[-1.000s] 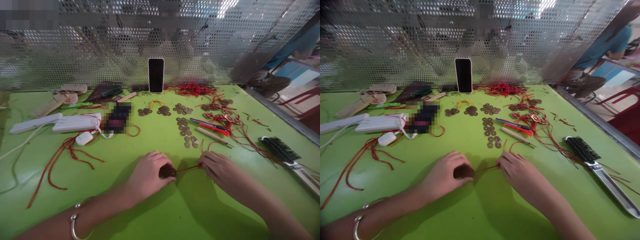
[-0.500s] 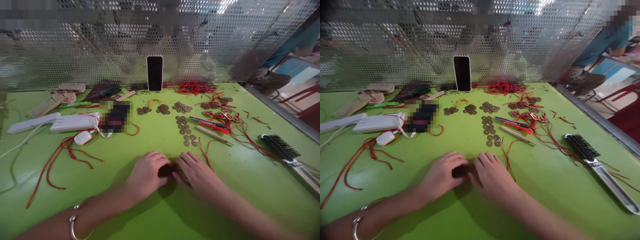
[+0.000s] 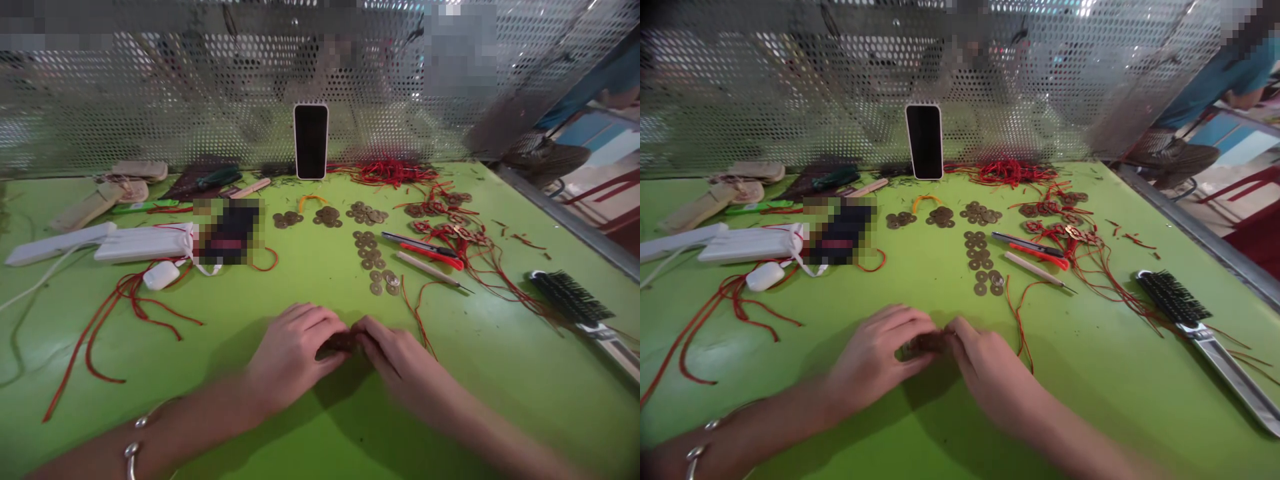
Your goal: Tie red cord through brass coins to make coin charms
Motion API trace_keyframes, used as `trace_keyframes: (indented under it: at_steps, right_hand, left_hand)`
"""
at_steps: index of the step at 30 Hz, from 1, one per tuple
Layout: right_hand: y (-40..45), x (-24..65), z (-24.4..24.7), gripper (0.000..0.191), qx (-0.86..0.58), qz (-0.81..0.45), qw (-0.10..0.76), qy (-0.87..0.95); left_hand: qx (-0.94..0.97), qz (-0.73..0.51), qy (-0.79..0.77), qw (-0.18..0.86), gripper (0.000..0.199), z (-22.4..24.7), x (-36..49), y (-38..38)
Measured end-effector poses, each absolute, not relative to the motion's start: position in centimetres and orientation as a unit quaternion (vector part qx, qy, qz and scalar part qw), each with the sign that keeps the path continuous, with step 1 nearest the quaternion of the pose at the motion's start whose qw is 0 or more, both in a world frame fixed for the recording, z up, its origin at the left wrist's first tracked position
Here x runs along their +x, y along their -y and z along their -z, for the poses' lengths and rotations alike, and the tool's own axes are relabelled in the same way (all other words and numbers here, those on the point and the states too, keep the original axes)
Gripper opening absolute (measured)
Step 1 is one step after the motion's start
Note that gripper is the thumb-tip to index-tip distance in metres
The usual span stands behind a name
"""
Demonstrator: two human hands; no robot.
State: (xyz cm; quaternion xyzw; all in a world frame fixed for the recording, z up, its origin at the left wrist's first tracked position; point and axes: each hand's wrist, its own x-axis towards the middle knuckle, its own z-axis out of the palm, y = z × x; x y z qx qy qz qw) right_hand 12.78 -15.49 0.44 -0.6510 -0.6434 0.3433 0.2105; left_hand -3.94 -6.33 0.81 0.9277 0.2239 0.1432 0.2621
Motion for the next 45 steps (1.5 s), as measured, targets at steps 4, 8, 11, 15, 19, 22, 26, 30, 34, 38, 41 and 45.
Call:
trace_keyframes:
  at_steps: [4,8,11,15,19,22,26,30,34,38,41,45]
  right_hand:
    - [15.9,13.3,0.2,0.016,-0.648,-0.238,0.172,0.703]
    - [16.0,13.9,0.7,0.015,-0.629,-0.178,0.149,0.742]
    - [15.9,14.3,0.7,0.012,-0.626,-0.198,0.163,0.736]
    - [15.8,14.9,0.3,0.014,-0.615,-0.254,0.233,0.709]
    - [15.8,15.5,0.0,0.015,-0.600,-0.290,0.289,0.688]
    - [15.9,15.8,0.1,0.015,-0.584,-0.301,0.332,0.676]
    - [15.9,15.8,0.2,0.015,-0.553,-0.300,0.371,0.683]
    - [16.1,15.5,0.0,0.018,-0.557,-0.251,0.392,0.688]
    - [16.3,15.2,-0.1,0.014,-0.567,-0.226,0.421,0.671]
    - [16.7,14.7,-0.1,0.012,-0.581,-0.250,0.443,0.636]
    - [17.1,14.5,-0.1,0.014,-0.590,-0.283,0.457,0.602]
    - [17.4,14.3,-0.2,0.015,-0.583,-0.301,0.476,0.586]
  left_hand:
    - [0.930,-0.141,-0.220,0.258,0.020,-0.7,-3.8,6.2]
    - [0.925,-0.125,-0.232,0.273,0.022,-0.3,-3.7,6.2]
    - [0.925,-0.117,-0.229,0.281,0.027,-0.1,-3.8,6.2]
    - [0.921,-0.121,-0.239,0.284,0.032,0.1,-4.1,5.8]
    - [0.926,-0.155,-0.227,0.261,0.022,-0.2,-4.3,5.2]
    - [0.935,-0.214,-0.178,0.221,0.021,-0.7,-4.5,4.9]
    - [0.934,-0.245,-0.160,0.207,0.021,-1.5,-4.5,4.8]
    - [0.928,-0.240,-0.169,0.229,0.021,-2.5,-4.4,4.8]
    - [0.932,-0.243,-0.156,0.219,0.020,-3.4,-4.6,4.9]
    - [0.936,-0.252,-0.149,0.196,0.019,-4.1,-4.7,5.1]
    - [0.933,-0.264,-0.150,0.194,0.020,-4.4,-4.6,5.4]
    - [0.925,-0.287,-0.148,0.199,0.023,-4.5,-4.5,5.6]
